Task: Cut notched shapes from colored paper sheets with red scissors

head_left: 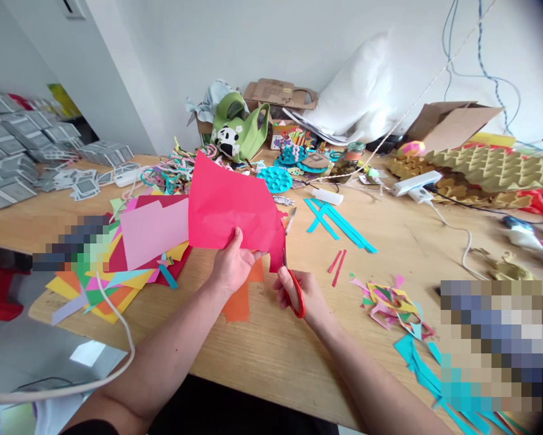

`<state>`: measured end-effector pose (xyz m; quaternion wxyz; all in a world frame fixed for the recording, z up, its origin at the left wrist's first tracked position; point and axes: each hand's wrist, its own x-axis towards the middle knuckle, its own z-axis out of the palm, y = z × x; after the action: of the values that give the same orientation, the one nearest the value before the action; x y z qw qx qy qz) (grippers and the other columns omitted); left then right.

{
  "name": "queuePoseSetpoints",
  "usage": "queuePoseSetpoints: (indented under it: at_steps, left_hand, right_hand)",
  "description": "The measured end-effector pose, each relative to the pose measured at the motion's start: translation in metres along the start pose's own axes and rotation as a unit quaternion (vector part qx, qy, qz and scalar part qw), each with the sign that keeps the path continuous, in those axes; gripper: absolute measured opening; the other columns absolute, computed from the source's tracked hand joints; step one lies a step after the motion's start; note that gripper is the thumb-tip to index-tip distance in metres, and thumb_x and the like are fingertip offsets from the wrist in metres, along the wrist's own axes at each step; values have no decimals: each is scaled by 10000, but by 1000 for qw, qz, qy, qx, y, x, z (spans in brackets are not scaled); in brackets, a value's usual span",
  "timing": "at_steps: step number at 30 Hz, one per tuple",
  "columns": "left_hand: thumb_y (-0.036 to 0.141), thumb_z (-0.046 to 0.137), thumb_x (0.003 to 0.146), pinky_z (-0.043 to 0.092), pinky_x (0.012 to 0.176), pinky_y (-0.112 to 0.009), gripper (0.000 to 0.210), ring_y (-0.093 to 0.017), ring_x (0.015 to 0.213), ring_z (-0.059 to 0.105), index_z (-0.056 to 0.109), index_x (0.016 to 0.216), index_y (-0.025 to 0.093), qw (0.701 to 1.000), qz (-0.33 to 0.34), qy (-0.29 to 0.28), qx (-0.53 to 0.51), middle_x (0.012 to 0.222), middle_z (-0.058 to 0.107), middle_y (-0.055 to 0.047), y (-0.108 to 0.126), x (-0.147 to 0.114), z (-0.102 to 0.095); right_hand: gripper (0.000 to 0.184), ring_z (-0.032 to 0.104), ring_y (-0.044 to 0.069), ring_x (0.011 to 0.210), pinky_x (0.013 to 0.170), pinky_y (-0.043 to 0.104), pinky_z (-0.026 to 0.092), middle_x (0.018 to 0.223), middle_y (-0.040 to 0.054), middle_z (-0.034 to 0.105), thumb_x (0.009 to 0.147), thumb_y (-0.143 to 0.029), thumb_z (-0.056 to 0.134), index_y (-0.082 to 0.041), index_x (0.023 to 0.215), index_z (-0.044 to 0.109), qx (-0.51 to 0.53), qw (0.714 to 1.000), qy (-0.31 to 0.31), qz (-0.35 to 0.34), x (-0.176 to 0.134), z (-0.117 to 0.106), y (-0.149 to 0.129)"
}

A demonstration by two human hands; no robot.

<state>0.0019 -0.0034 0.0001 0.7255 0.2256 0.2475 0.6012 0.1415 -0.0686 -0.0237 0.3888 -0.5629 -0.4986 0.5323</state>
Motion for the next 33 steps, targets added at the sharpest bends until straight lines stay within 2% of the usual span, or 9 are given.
queuePoseSetpoints:
  at_steps: [4,10,16,24,33]
  left_hand:
    - [353,618,782,476,818,-400,315,-211,900,633,584,1061,213,1000,-6,4,-2,966,672,-59,-2,-1,0]
    - [337,638,766,488,797,-393,259,-189,811,636,603,965,175,1000,-8,22,-10,897,675,-53,-4,-2,1]
    - [326,605,796,484,820,-386,230,-181,848,626,605,990,201,999,0,31,-23,963,673,-41,-4,-4,5]
    - [328,615,789,479,825,-401,243,-215,926,620,596,987,188,998,-25,52,-13,971,666,-60,-6,-6,4]
    - [339,606,796,477,844,-402,333,-231,998,599,567,1098,204,999,4,48,-15,1056,647,-71,-10,-7,5]
  right_hand:
    - [548,494,89,359,365,191,345,451,15,545,793,-653,429,-143,622,534,0,1000,9,8,1,0,0]
    - [555,507,100,371,374,202,368,461,15,545,776,-663,445,-138,626,545,-2,1000,18,12,2,0,2]
    - [563,505,94,390,390,196,374,479,18,552,763,-673,454,-133,637,556,2,1000,24,2,1,0,-1]
    - [569,521,108,415,415,214,387,501,37,579,727,-684,494,-127,632,571,-4,1000,21,-7,3,-3,0]
    - [578,499,104,381,380,212,360,466,28,559,703,-698,504,-129,622,567,-1,999,33,11,1,-2,-3]
